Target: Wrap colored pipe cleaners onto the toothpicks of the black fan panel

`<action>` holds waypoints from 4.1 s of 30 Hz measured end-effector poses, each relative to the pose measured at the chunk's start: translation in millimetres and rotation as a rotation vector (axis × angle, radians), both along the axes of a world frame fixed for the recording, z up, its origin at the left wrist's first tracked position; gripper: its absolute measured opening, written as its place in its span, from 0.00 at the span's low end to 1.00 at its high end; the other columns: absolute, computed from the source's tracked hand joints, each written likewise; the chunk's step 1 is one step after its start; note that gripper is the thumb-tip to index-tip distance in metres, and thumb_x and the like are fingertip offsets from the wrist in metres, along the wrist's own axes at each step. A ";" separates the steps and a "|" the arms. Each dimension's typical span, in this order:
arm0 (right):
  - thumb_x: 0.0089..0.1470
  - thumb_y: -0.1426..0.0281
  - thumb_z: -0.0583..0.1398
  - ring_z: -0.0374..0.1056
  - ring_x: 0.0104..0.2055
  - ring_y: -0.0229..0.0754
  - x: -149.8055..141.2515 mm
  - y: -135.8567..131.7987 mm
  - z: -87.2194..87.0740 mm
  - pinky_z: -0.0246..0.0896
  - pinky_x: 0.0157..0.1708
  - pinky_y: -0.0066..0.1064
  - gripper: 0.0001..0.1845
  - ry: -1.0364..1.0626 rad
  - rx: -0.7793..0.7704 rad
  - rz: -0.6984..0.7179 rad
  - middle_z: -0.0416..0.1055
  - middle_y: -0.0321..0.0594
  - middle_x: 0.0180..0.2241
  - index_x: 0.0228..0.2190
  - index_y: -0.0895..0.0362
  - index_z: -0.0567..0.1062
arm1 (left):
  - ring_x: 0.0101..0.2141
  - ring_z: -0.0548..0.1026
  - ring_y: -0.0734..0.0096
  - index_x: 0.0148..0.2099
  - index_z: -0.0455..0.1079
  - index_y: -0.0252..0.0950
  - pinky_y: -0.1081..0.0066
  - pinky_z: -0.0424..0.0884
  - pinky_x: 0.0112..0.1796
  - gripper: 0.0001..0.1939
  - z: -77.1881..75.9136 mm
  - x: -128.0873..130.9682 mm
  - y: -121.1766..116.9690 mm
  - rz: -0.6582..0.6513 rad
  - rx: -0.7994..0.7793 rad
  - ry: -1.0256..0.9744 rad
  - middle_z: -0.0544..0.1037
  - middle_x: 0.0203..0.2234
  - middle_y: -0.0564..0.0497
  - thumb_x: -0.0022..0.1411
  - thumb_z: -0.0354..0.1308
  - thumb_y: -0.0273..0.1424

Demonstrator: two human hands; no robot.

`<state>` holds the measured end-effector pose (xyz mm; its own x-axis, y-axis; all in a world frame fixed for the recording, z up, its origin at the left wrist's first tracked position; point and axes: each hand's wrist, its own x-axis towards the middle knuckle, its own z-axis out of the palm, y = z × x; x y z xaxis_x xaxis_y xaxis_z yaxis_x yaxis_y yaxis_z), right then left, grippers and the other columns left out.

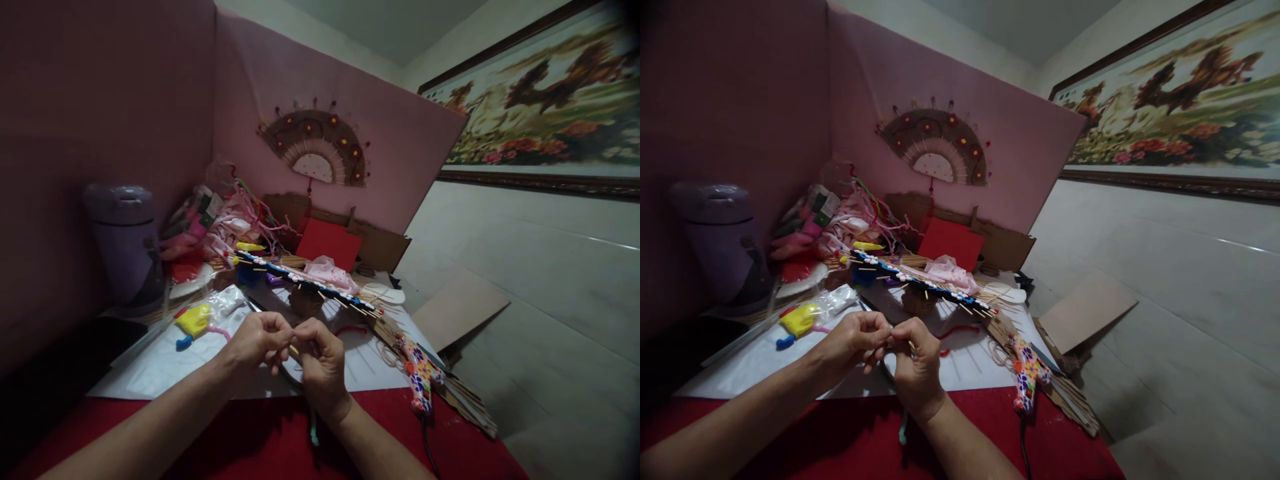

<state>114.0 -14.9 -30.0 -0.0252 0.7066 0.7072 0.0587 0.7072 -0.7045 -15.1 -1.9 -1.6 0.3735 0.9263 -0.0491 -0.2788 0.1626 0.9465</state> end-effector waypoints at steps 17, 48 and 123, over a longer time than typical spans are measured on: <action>0.56 0.69 0.55 0.65 0.29 0.37 5.4 -4.7 8.7 0.60 0.29 0.28 0.05 -0.090 -0.069 -0.090 0.66 0.36 0.27 0.32 0.57 0.69 | 0.14 0.65 0.79 0.26 0.67 0.31 0.77 0.64 0.15 0.15 7.1 3.8 -8.9 0.087 0.194 -0.016 0.70 0.15 0.54 0.51 0.61 0.39; 0.55 0.76 0.54 0.63 0.30 0.37 5.6 -4.1 11.1 0.60 0.30 0.29 0.05 -0.101 0.081 -0.221 0.64 0.37 0.29 0.29 0.55 0.67 | 0.17 0.67 0.76 0.30 0.73 0.31 0.76 0.66 0.18 0.11 9.9 7.5 -14.3 0.187 0.346 0.146 0.72 0.19 0.53 0.52 0.59 0.36; 0.49 0.72 0.57 0.63 0.45 0.47 261.1 -57.7 32.3 0.58 0.45 0.39 0.13 -0.936 -0.397 -0.764 0.69 0.45 0.41 0.40 0.58 0.72 | 0.13 0.66 0.79 0.20 0.65 0.31 0.78 0.63 0.15 0.17 12.8 151.6 2.4 -0.212 -0.059 -0.103 0.71 0.11 0.52 0.36 0.70 0.32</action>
